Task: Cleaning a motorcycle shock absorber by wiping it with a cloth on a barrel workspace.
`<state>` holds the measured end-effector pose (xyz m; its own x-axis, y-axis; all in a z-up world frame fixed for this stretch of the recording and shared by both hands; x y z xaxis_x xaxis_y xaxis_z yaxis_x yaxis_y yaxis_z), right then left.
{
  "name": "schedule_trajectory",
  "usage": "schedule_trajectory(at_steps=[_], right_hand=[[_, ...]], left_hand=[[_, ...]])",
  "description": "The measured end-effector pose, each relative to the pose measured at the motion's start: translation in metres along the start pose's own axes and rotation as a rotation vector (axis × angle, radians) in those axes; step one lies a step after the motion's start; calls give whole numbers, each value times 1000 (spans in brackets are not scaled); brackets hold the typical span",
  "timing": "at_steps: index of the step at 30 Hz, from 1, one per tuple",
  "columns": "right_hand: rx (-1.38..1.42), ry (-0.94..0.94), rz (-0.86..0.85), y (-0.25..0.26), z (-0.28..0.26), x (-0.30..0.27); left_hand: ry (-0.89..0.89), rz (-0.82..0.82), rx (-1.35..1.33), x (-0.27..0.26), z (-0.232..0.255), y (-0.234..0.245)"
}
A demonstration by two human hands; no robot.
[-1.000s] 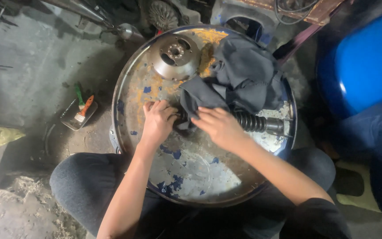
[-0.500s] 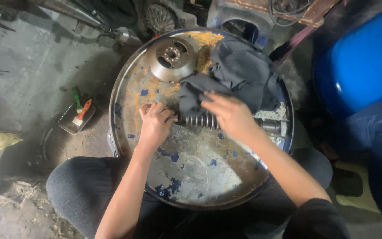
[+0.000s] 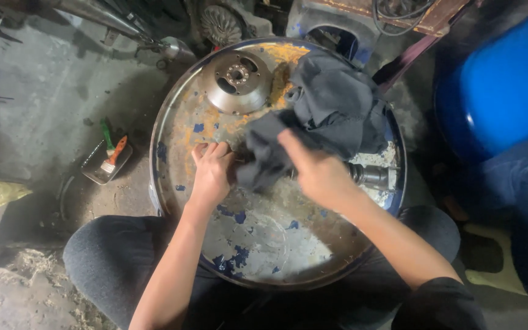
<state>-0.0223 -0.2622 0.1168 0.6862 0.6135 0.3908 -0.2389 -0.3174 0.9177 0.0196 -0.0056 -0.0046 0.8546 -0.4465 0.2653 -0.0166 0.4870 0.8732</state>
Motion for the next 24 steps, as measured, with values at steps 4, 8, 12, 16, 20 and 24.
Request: schedule_trajectory(at_steps=[4,8,12,16,20,24], right_hand=[[-58,-105,343,15,23,13],[-10,50,217,-21,-19,5],[108,122,109,-17,-35,1],[104,138,80,-26,-49,-12],[233,112,-69,-38,-56,-22],[365,50,41,-27,-28,-7]], left_hand=[[-10,44,12,5,10,9],[-14,31,26,7,14,16],[-41,45,34,6,20,21],[-42,36,60,6,17,19],[-39,1,69,7,16,20],[-63,-29,51,3,2,4]])
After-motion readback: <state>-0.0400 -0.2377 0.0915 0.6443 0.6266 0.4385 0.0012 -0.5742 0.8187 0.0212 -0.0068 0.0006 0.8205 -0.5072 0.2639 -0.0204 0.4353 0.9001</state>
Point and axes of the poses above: each hand's wrist, its own x-axis towards the middle knuckle, its own y-axis out of the back of the hand, z = x × y, the point moved 2 cm from there along x, towards the middle knuckle, and after that the axes turned 5 degrees about -z, right-handed, at the moved point
